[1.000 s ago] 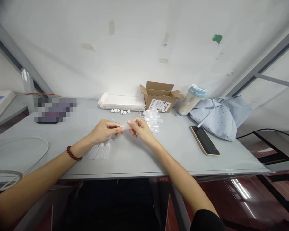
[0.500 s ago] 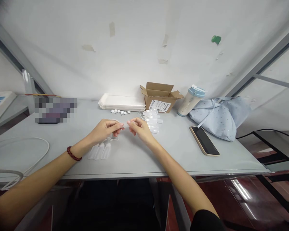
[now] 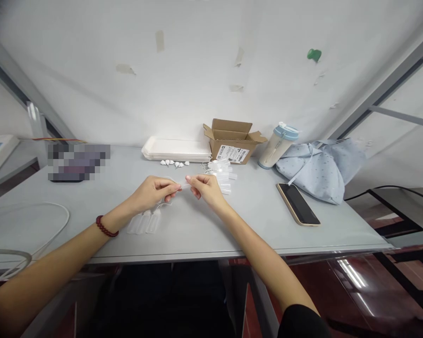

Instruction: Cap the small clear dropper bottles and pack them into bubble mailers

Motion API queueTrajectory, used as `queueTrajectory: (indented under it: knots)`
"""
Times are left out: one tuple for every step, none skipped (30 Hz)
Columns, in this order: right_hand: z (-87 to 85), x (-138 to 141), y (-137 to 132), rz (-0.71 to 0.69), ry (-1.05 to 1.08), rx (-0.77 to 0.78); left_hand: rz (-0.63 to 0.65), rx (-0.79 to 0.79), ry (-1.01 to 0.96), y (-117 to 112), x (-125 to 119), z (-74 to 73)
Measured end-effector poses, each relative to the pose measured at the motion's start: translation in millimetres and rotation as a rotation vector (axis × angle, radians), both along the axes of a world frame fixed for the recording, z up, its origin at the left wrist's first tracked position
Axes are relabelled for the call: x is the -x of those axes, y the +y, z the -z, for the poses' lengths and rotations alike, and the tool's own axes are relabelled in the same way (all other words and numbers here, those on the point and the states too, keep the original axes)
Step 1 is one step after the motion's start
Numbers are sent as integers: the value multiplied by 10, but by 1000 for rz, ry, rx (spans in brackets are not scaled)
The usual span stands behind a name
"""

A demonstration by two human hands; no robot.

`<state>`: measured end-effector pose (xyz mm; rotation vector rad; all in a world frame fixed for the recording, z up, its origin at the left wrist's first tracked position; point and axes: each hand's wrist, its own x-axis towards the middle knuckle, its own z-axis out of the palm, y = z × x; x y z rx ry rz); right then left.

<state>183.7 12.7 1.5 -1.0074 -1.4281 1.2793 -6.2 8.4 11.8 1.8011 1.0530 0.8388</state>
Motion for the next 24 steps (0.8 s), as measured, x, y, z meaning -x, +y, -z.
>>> queueTrajectory:
  knots:
    - [-2,1,-1,5,-7,7,5,-43,16,-6,-1,3]
    - [-5,3,-3,10,-14,15,13,-96,36,-10,0,7]
    - [-8,6,-5,14,-20,25,21,-160,60,-11,2,12]
    - [-11,9,-7,16,-25,35,29,-235,87,-9,6,19]
    - [-14,13,-9,18,-32,46,35,-315,116,-3,11,29]
    - [-16,16,-10,19,-40,56,38,-394,144,5,16,43]
    - [-17,18,-9,20,-48,65,45,-468,169,15,22,61]
    - [-17,20,-8,22,-55,74,53,-532,187,26,27,82]
    - [-17,22,-5,26,-62,84,65,-582,202,37,30,106]
    - [-16,25,-3,32,-67,94,76,-619,214,48,31,131]
    - [-14,28,0,38,-71,103,82,-645,225,58,29,153]
    - [-11,32,2,44,-71,109,81,-664,235,67,26,171]
    - [-7,37,4,49,-67,108,71,-676,243,76,22,183]
    - [-2,42,5,53,-59,100,56,-682,247,89,20,188]
    - [4,46,7,57,-50,85,39,-682,247,106,23,186]
    - [10,48,10,67,-46,62,25,-671,241,131,32,179]
    - [15,46,15,85,-50,31,10,-648,230,166,52,170]
    - [18,40,21,115,-63,-7,-8,-616,218,213,84,161]
    - [18,29,31,154,-84,-48,-28,-573,212,273,129,157]
    - [13,12,44,202,-110,-90,-74,-539,211,345,186,160]
    - [5,-12,59,253,-136,-132,-136,-521,224,428,252,172]
    - [-7,-42,77,305,-160,-171,-196,-520,244,517,322,195]
    - [-23,-79,96,353,-181,-205,-242,-531,284,609,393,228]
    - [-40,-120,116,396,-201,-236,-278,-545,324,698,459,269]
